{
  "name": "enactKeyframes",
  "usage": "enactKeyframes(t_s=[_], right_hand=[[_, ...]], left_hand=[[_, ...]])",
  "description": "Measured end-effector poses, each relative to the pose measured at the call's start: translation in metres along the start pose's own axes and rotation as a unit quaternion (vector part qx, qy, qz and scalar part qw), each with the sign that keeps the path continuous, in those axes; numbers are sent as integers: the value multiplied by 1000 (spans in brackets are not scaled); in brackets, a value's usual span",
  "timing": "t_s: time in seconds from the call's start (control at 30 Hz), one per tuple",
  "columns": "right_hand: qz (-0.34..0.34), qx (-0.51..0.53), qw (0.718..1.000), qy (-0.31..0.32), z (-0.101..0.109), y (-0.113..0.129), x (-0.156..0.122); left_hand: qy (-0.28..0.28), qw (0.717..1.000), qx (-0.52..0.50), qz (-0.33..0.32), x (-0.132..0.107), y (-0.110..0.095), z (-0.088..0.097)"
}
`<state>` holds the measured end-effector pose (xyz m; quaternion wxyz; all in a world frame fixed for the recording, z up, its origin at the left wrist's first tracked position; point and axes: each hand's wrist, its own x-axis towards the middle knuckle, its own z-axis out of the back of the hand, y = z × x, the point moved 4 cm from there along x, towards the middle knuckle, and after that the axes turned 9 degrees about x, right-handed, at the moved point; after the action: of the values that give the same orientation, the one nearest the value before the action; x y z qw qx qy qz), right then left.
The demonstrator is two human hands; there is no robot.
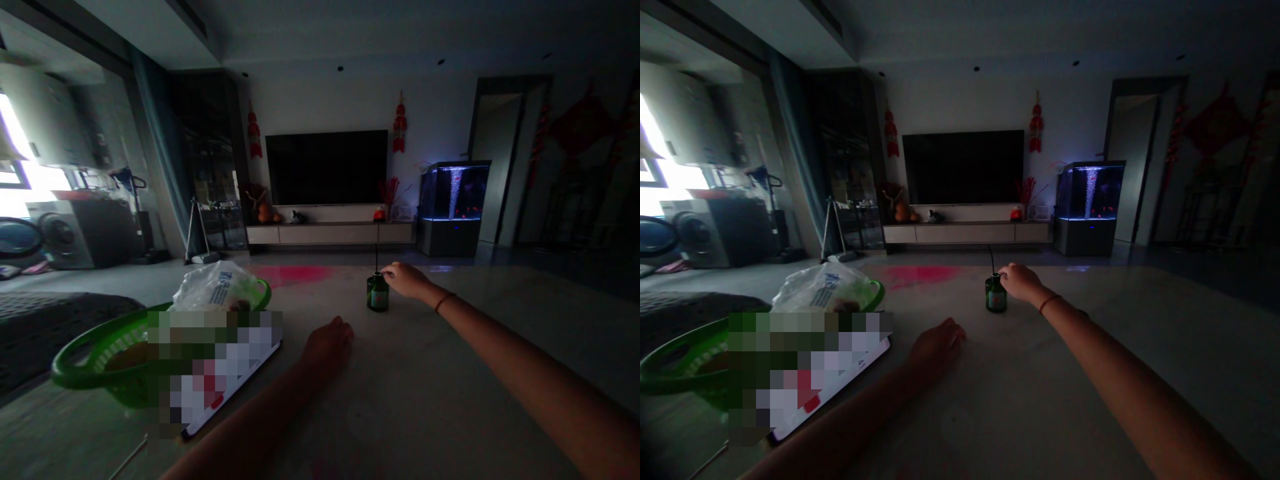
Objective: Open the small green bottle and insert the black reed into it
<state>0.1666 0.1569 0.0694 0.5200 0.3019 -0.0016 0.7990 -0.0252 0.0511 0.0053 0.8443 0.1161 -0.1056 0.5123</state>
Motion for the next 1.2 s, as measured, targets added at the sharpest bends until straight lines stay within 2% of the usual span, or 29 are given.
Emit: enactKeyframes(t_s=[0.27, 0.53, 0.8, 1.2], right_hand=[[6, -11, 999, -36, -10, 1, 3], [-44, 28, 999, -3, -9, 2, 17], [-64, 44, 994, 73, -6, 3, 37], [-80, 39, 982, 169, 2, 16, 51]], left_hand=[[16, 1000, -9, 5, -1, -2, 2], [15, 1000, -12, 4, -1, -1, 2], [-14, 1000, -14, 2, -2, -1, 1], [-4, 999, -29, 24, -2, -1, 2]])
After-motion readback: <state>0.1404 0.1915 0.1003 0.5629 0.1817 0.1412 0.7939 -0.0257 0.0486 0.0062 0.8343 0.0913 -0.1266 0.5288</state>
